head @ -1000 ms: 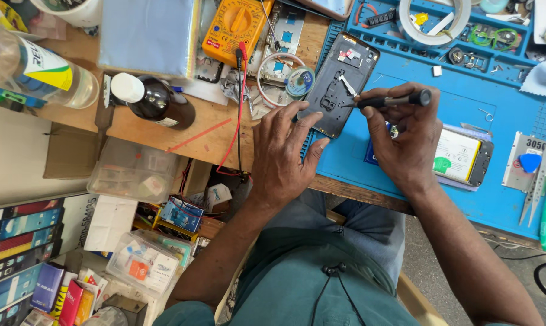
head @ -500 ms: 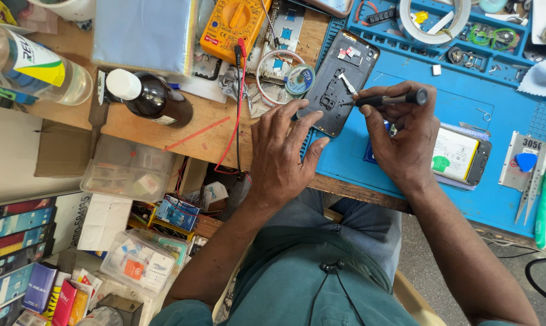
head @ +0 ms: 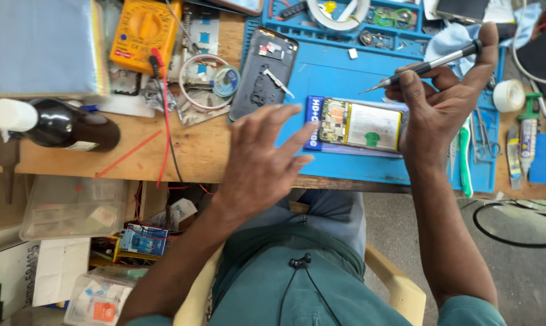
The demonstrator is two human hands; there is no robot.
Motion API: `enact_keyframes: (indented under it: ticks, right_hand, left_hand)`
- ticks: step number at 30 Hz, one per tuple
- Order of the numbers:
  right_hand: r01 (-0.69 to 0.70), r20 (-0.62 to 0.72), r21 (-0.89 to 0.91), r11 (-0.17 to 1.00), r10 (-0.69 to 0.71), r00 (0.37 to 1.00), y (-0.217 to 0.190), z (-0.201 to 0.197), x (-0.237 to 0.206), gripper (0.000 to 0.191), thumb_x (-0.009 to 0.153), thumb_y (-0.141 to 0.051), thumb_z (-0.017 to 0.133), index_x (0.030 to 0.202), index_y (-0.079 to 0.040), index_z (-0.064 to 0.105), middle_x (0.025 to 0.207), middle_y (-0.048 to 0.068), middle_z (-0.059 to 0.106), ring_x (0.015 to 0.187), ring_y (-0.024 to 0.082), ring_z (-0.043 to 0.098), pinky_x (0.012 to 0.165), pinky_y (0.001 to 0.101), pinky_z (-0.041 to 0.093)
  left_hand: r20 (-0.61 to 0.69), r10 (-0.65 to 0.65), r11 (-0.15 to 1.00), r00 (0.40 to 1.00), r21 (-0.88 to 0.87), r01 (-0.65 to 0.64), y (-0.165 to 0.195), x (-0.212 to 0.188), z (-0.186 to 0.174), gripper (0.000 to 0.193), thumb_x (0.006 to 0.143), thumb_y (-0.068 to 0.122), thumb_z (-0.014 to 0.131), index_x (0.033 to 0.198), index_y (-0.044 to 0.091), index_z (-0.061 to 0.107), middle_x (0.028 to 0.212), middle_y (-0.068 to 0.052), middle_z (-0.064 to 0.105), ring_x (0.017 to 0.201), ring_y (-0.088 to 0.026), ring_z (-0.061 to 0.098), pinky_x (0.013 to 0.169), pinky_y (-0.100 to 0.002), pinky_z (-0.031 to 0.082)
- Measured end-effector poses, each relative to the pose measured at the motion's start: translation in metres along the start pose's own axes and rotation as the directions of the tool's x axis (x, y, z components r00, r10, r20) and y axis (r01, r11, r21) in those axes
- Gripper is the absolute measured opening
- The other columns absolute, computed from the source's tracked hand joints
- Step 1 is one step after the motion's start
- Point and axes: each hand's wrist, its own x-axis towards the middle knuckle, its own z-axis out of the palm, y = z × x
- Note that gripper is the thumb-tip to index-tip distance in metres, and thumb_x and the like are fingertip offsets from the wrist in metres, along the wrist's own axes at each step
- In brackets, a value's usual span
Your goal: The person reassembles a disassembled smartphone on a blue work mat. They connect internal ribbon cables, place the motherboard, and secure the back cover using a screwdriver. The person then wipes the phone's exterior with a cloth and briefly powers it on to check the display.
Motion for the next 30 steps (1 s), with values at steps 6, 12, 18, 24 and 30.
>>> enact_keyframes:
  ticks: [6,12,18,24,30]
  right_hand:
    - [-0.152,-0.033,-0.050,0.987,0.151,0.988,0.007,-0.015,0.000,0.086,0.108,0.001,0.073,0.166,-0.009,0.010,0.108,0.019,0.077,0.094,0.024,0.081,0.083,0.0308,0.068]
    - [-0.116,0.056,-0.117,0.986,0.124,0.991,0.017,-0.019,0.003,0.080,0.113,-0.002,0.076,0.161,-0.010,0.012,0.113,0.018,0.077,0.098,0.022,0.080,0.086,0.0293,0.068]
    - [-0.040,0.131,-0.185,0.982,0.065,0.989,0.032,-0.020,0.004,0.077,0.114,-0.003,0.073,0.159,-0.013,0.011,0.110,0.018,0.076,0.098,0.022,0.081,0.086,0.0301,0.066]
    - [-0.012,0.162,-0.210,0.978,0.047,0.986,0.039,-0.022,0.004,0.075,0.115,-0.001,0.071,0.157,-0.015,0.011,0.112,0.019,0.076,0.100,0.023,0.081,0.087,0.0313,0.065]
    - [0.009,0.173,-0.224,0.975,0.030,0.984,0.041,-0.022,0.004,0.075,0.116,-0.001,0.071,0.157,-0.015,0.011,0.113,0.020,0.076,0.102,0.024,0.081,0.088,0.0320,0.065]
  left_hand:
    - [0.091,0.086,0.987,0.992,0.127,-0.097,0.021,0.041,0.031,0.052,0.093,0.046,0.074,0.133,0.013,0.067,0.149,-0.013,0.045,0.140,-0.031,0.037,0.114,-0.052,0.028]
    - [0.172,0.065,0.976,0.983,0.193,-0.098,0.020,0.048,0.042,0.048,0.093,0.049,0.072,0.124,0.013,0.069,0.146,-0.012,0.047,0.139,-0.029,0.037,0.112,-0.054,0.026]
    - [0.181,0.080,0.970,0.980,0.212,-0.118,0.014,0.044,0.048,0.049,0.098,0.050,0.068,0.128,0.012,0.069,0.145,-0.011,0.049,0.139,-0.027,0.038,0.112,-0.054,0.026]
    - [0.169,0.069,0.985,0.983,0.143,-0.093,0.010,0.040,0.052,0.048,0.099,0.050,0.067,0.131,0.014,0.070,0.145,-0.011,0.049,0.140,-0.028,0.037,0.110,-0.055,0.026]
    - [0.161,0.062,0.988,0.985,0.133,-0.084,0.008,0.037,0.053,0.046,0.100,0.049,0.067,0.132,0.016,0.070,0.145,-0.011,0.049,0.140,-0.028,0.037,0.111,-0.054,0.026]
